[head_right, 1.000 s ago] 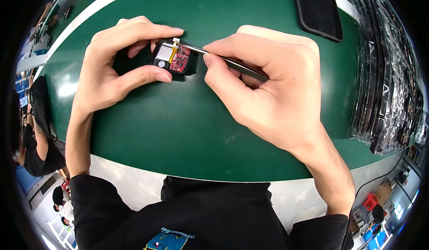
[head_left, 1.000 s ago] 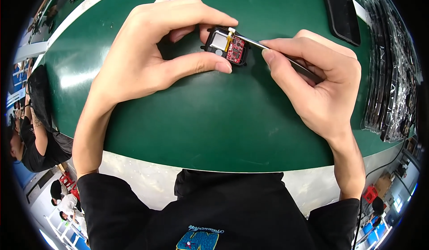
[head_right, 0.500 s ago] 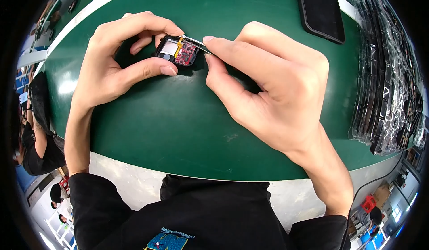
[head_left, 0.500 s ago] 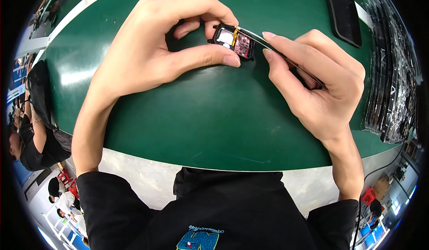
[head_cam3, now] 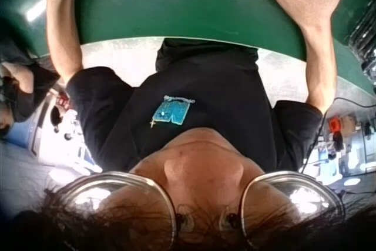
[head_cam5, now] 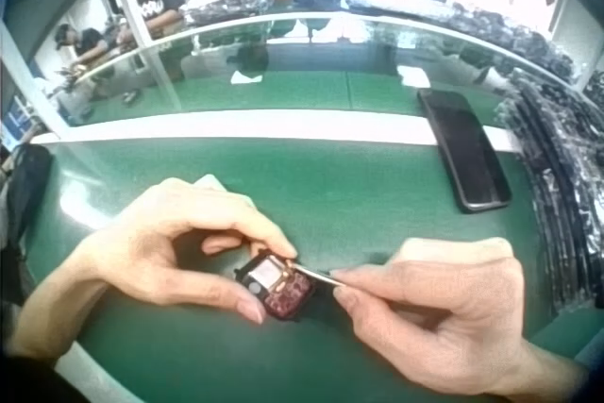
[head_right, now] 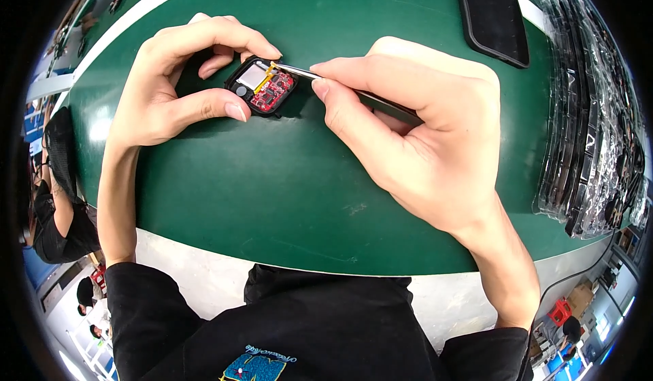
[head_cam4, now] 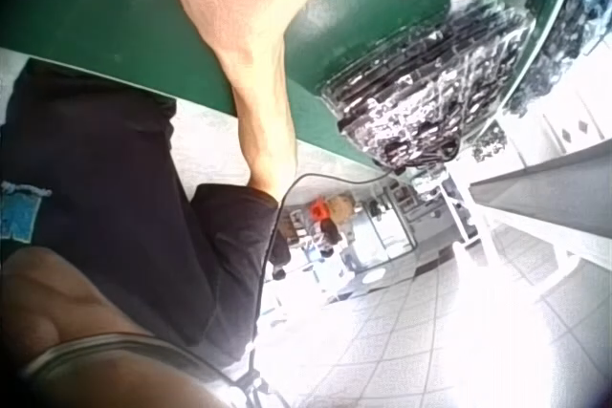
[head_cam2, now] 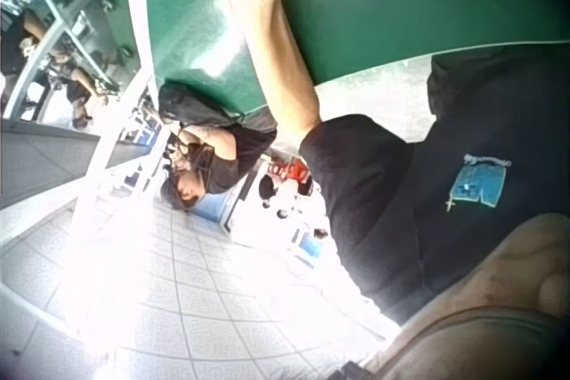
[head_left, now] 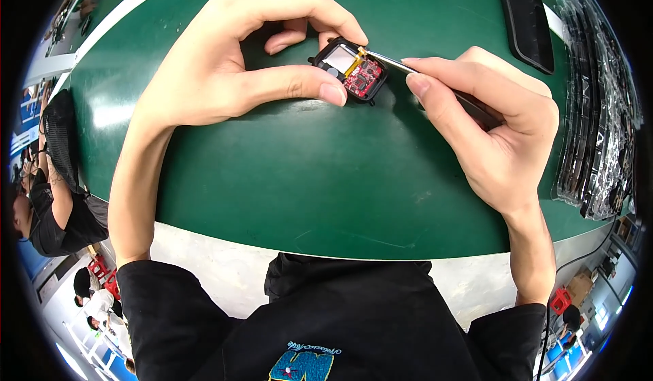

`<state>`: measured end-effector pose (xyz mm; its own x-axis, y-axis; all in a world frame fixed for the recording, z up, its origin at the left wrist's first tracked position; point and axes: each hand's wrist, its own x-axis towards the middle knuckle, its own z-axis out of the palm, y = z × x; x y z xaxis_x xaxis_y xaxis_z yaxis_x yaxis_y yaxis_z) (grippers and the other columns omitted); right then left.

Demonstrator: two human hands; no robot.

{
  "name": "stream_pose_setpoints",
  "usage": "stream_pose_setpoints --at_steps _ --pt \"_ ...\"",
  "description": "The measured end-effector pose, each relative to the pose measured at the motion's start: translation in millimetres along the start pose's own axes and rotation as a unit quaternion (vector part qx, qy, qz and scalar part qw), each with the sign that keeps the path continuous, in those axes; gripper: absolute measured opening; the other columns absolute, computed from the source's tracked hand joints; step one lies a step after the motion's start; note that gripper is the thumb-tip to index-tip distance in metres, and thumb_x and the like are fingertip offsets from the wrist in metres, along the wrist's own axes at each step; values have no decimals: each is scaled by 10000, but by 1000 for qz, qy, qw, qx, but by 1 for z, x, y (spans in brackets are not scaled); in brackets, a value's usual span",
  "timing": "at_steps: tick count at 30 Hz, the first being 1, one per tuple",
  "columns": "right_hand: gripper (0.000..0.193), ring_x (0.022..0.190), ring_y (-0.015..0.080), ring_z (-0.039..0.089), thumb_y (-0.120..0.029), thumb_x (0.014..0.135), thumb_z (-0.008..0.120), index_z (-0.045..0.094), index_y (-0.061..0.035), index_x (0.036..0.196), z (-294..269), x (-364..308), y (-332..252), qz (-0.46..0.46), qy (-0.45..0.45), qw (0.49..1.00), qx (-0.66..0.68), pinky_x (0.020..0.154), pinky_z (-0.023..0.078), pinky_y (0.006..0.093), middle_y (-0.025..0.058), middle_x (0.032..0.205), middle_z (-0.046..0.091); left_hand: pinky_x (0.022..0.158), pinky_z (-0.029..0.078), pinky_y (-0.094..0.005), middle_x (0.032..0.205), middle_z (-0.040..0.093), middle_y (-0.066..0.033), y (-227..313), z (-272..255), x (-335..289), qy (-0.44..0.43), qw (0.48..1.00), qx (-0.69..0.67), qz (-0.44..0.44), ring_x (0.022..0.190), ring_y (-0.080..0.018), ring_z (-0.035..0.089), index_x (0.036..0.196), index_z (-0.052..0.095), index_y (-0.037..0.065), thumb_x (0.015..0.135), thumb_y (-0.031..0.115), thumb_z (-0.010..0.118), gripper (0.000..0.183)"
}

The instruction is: Assembling internal components of a smartwatch using tweezers at a factory workbench.

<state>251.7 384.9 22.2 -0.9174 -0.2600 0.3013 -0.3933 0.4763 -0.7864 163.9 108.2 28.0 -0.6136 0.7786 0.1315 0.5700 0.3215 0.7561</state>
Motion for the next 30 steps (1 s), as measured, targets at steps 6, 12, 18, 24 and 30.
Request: stream_pose_setpoints --at_steps 6,12,18,24,30 --pt "180 580 19 465 54 917 795 847 10 1083 -3 0 0 10 -13 1000 1 521 283 238 -7 713 644 720 383 -291 1037 749 -39 0 -2 1 -12 1000 14 21 746 -127 449 1221 788 32 708 201 974 571" --pt "184 575 22 451 57 905 799 851 3 1073 -1 0 -2 11 -19 1000 -11 520 275 244 -15 693 613 721 382 -294 1018 747 -21 3 1 3 -5 999 36 34 732 -135 432 1202 799 53 693 198 973 557" --pt "185 582 24 450 56 901 802 852 4 1071 0 1 0 3 -18 1000 -16 523 278 245 -17 693 607 722 383 -298 1027 756 -20 5 2 3 0 998 49 45 732 -141 451 1202 801 65 704 212 972 547" --pt "193 591 25 458 62 897 800 852 5 1074 1 0 -1 2 -17 1000 -12 530 285 240 -15 700 611 719 392 -301 1060 789 -35 4 0 3 -14 995 68 72 777 -152 534 1199 805 67 727 237 968 526" --pt "198 593 30 473 70 892 797 852 7 1072 0 0 0 -10 -20 1000 -21 531 296 239 -6 709 628 714 388 -304 1044 786 -42 3 -2 5 -21 996 45 77 814 -159 582 1194 806 66 737 241 961 513"
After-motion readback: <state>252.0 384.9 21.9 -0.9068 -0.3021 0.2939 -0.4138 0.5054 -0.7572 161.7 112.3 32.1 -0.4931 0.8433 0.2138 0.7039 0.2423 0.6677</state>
